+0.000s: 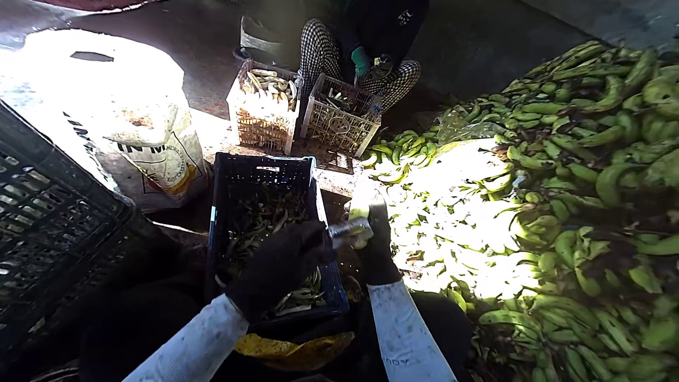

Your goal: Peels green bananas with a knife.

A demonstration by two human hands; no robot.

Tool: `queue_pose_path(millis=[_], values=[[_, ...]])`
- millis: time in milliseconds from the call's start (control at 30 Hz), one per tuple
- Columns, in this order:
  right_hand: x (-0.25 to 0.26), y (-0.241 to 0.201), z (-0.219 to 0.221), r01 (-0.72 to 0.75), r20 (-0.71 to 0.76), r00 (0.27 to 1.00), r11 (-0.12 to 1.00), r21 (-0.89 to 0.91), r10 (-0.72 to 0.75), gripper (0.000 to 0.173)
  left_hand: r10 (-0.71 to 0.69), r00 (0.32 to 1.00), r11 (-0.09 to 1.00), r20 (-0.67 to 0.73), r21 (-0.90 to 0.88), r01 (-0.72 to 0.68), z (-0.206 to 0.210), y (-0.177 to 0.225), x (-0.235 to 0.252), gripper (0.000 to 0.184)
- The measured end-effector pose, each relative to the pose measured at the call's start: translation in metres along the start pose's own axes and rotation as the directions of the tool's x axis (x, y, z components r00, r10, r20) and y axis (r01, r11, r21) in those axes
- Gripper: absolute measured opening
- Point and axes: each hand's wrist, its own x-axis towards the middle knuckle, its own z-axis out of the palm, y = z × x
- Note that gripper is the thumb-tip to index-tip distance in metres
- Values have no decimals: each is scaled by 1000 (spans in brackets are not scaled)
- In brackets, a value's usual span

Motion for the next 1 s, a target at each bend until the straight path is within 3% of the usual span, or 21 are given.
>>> queue_pose_path(millis=[100,200,267,333,433,500,567,633,700,767,900,1000], values=[[-1,6,3,-77,157,985,995,66,66,39,14,999,999,-33,51,-12,6,-8,3,53],[-13,16,12,-228,323,928,968,107,183,49,2,973,970,-230,236,53,-6,-23,19,43],[-21,17,17,-332,356,895,935,125,270,46,-59,932,962,-358,230,149,-20,-36,27,43],[-23,13,20,-319,282,919,939,124,275,49,-100,905,973,-414,147,176,-30,-39,26,44],[-10,8,17,-140,97,987,982,130,128,48,-56,947,998,-318,10,62,-20,-22,13,40],[1,8,15,24,-32,999,994,109,-20,46,-32,977,999,-210,-44,23,-2,-14,3,51],[7,6,15,90,-97,992,989,116,-79,60,52,978,999,-201,16,-49,16,-9,-4,58],[8,6,14,47,-14,999,992,116,-46,56,101,967,994,-233,68,-88,22,-9,-2,56],[3,8,14,-55,163,986,995,86,40,39,33,976,997,-215,75,-17,12,-15,7,52],[-3,11,20,-170,281,948,984,60,147,44,-36,963,993,-267,99,65,1,-29,20,47],[-9,17,20,-247,313,927,965,91,208,39,-105,940,982,-325,118,150,-2,-39,28,48],[-14,9,19,-305,378,885,952,33,271,39,-308,888,951,-343,-77,300,-10,-36,34,41]])
